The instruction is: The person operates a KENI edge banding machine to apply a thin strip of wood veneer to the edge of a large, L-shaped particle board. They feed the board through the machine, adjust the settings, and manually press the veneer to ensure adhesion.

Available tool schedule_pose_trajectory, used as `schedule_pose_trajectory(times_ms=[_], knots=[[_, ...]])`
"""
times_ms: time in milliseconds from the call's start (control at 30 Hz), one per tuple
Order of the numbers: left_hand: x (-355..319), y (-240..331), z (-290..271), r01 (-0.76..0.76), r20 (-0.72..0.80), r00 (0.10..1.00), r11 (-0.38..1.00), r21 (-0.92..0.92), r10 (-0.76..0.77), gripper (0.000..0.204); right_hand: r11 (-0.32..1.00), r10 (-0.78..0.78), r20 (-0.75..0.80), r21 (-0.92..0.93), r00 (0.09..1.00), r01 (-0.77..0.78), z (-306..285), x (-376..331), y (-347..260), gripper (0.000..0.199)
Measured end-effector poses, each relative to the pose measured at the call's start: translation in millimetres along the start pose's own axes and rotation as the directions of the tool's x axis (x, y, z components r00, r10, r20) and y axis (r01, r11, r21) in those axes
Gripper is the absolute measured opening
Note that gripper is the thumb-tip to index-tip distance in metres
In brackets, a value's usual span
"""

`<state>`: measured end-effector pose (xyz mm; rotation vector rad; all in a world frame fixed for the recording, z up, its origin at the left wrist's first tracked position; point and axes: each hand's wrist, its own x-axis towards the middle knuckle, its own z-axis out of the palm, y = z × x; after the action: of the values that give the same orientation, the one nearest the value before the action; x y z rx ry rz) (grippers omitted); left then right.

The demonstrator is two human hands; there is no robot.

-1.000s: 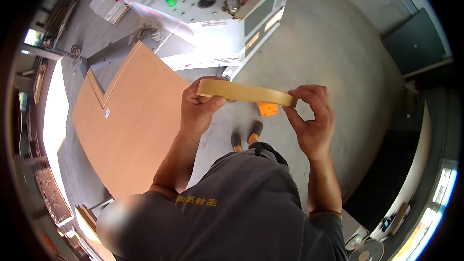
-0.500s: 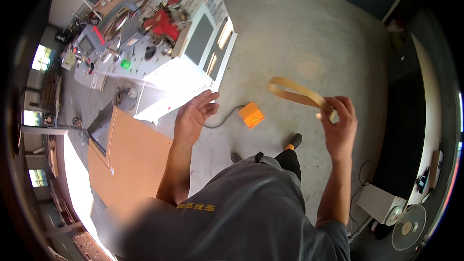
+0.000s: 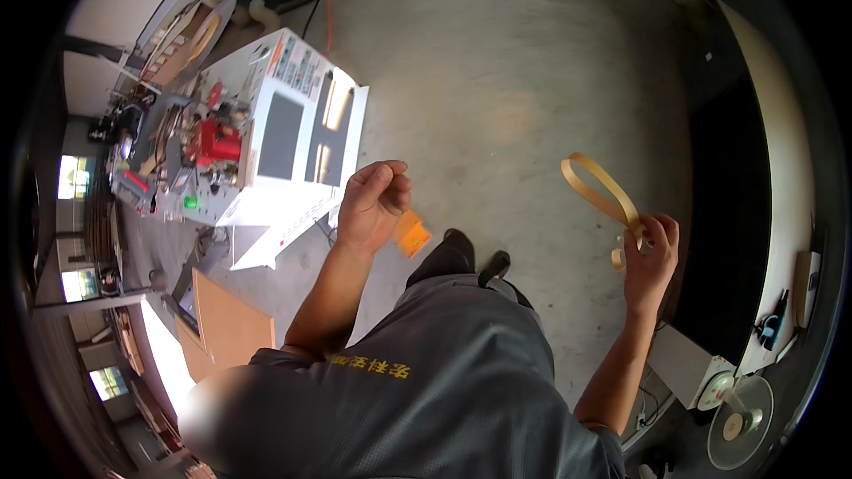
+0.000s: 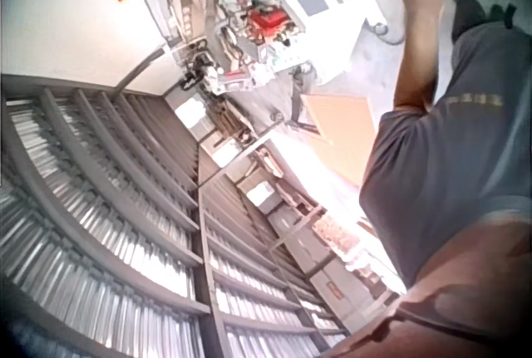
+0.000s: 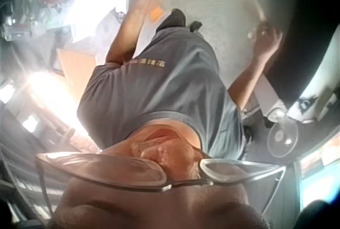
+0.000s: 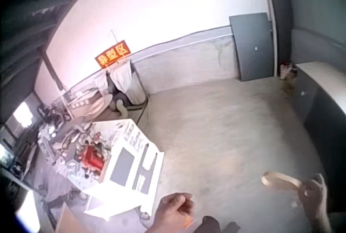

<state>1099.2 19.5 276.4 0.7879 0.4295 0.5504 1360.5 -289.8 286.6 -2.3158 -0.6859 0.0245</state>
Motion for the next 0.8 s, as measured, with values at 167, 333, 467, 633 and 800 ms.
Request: schedule_pose_trajectory(times_ms=[167, 333, 467, 633, 800], knots=[[104.6, -30.8, 36.5, 0.067, -0.032, 0.997, 0.998, 0.015, -0.066, 0.024, 0.999, 0.033, -0.053, 0.037, 0.998, -0.032, -2.3, 76.2, 34.0, 0.028], [226.4, -59.8, 77.7, 0.146, -0.001, 0.989, 0.988, -0.042, -0.146, 0.032, 0.995, 0.087, -0.097, 0.056, 0.992, -0.082, -6.7, 164.4, 77.8, 0.031], [338.2, -81.2, 108.8, 0.21, 0.029, 0.978, 0.966, -0.148, -0.208, 0.039, 0.99, 0.12, -0.125, -0.052, 0.985, -0.128, -24.8, 244.0, 95.7, 0.026], [474.2, -107.1, 185.4, 0.229, -0.026, 0.973, 0.973, -0.013, -0.23, 0.025, 0.964, 0.246, -0.173, -0.062, 0.954, -0.26, -39.6, 336.8, 126.9, 0.028], [612.2, -123.1, 262.0, 0.225, 0.05, 0.972, 0.97, 0.093, -0.231, 0.014, 0.964, 0.26, -0.245, 0.005, 0.934, -0.267, -15.2, 456.2, 192.2, 0.023]])
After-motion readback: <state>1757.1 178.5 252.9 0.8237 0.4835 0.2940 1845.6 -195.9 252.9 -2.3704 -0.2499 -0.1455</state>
